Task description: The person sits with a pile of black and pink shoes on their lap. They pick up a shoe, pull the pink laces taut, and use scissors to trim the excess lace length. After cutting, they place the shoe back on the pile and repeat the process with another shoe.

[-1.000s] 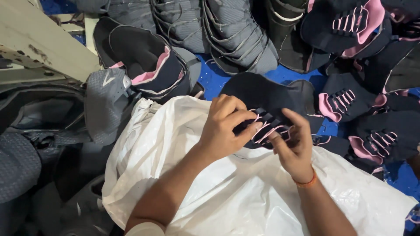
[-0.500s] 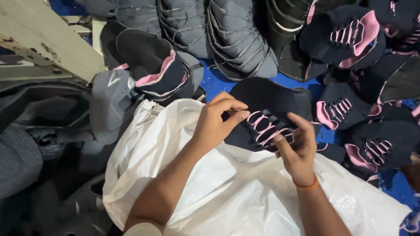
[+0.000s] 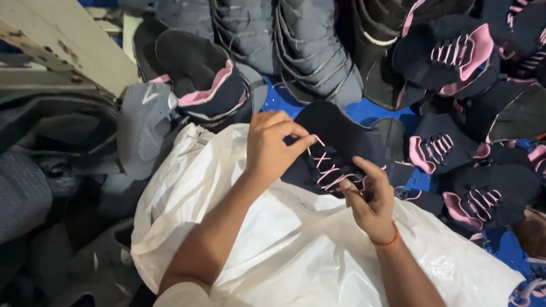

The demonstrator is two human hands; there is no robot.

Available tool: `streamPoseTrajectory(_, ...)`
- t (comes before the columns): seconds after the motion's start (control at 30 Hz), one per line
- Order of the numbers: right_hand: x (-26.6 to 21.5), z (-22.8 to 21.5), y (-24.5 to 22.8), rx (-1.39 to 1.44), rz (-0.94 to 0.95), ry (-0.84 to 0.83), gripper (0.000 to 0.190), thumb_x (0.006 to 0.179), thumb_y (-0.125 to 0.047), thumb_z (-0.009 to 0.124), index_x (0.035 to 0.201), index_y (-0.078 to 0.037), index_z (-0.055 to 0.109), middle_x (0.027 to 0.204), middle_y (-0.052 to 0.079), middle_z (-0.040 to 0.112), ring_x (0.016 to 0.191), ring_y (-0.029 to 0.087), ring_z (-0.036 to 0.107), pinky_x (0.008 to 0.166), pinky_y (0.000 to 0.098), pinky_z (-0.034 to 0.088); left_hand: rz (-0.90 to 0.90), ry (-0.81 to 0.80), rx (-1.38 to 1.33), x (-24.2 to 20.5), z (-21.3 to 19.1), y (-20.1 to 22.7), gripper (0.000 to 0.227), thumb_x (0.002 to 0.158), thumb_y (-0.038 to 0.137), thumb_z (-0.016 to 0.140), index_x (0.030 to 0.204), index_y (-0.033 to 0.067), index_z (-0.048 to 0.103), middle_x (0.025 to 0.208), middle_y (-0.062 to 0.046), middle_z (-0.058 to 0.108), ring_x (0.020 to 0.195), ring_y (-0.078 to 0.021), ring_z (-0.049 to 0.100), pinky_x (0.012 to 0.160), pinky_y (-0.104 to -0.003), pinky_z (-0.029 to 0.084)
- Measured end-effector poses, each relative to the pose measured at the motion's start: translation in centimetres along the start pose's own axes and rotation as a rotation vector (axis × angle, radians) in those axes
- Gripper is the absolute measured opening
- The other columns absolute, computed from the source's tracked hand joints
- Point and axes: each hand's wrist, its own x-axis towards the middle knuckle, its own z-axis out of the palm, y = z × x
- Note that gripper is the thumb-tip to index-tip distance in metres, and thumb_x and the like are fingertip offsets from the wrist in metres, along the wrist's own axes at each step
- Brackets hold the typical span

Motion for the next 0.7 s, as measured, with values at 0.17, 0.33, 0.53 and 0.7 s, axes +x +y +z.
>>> streamPoseTrajectory(0.17,0.5,-0.7,0.0,0.103,0.062,0.098,0.052,0.096,-0.001,0.067,0.144,-0.005,0.046,0.082,0.0,0.057,0.065,0.006,0.06,0.05,0.0206,0.048,-0.037,-0.109,-0.258,-0.1,-0.2,2.1,0.013,0.084,0.014,0.084,0.088,0.0095,0.072,0.089,-0.001,0.062,0.089,-0.0206,0.061,0.085,-0.036,0.045)
streamPoseTrajectory(0.33,0.1,-1.0,0.6,0.087,0.037,0.098,0.052,0.096,-0.002,0.069,0.143,-0.006,0.047,0.082,0.0,0.058,0.063,0.004,0.057,0.051,0.0196,0.048,0.128,-0.127,-0.195,-0.4,0.5,3.4,0.012,0.082,0.011,0.083,0.087,0.0089,0.072,0.088,-0.001,0.061,0.089,-0.0229,0.06,0.086,-0.039,0.042)
streamPoseTrajectory(0.53,0.4,0.6,0.7,0.025,0.008,-0.007,0.047,0.094,-0.001,0.072,0.139,-0.005,0.057,0.074,0.0,0.054,0.06,0.004,0.054,0.052,0.0191,0.041,0.12,0.059,0.12,-0.5,0.8,1.2,0.013,0.076,0.009,0.083,0.078,0.0106,0.07,0.083,-0.001,0.059,0.086,-0.023,0.061,0.086,-0.042,0.042)
streamPoseTrajectory(0.7,1.2,0.2,-0.3,0.172,0.138,0.075,0.05,0.097,-0.001,0.061,0.143,-0.006,0.045,0.079,0.002,0.063,0.054,0.005,0.053,0.046,0.0198,0.043,0.03,-0.053,-0.177,-0.8,0.6,1.6,0.014,0.084,0.012,0.082,0.094,0.0093,0.073,0.095,-0.003,0.059,0.094,-0.0231,0.06,0.086,-0.039,0.046)
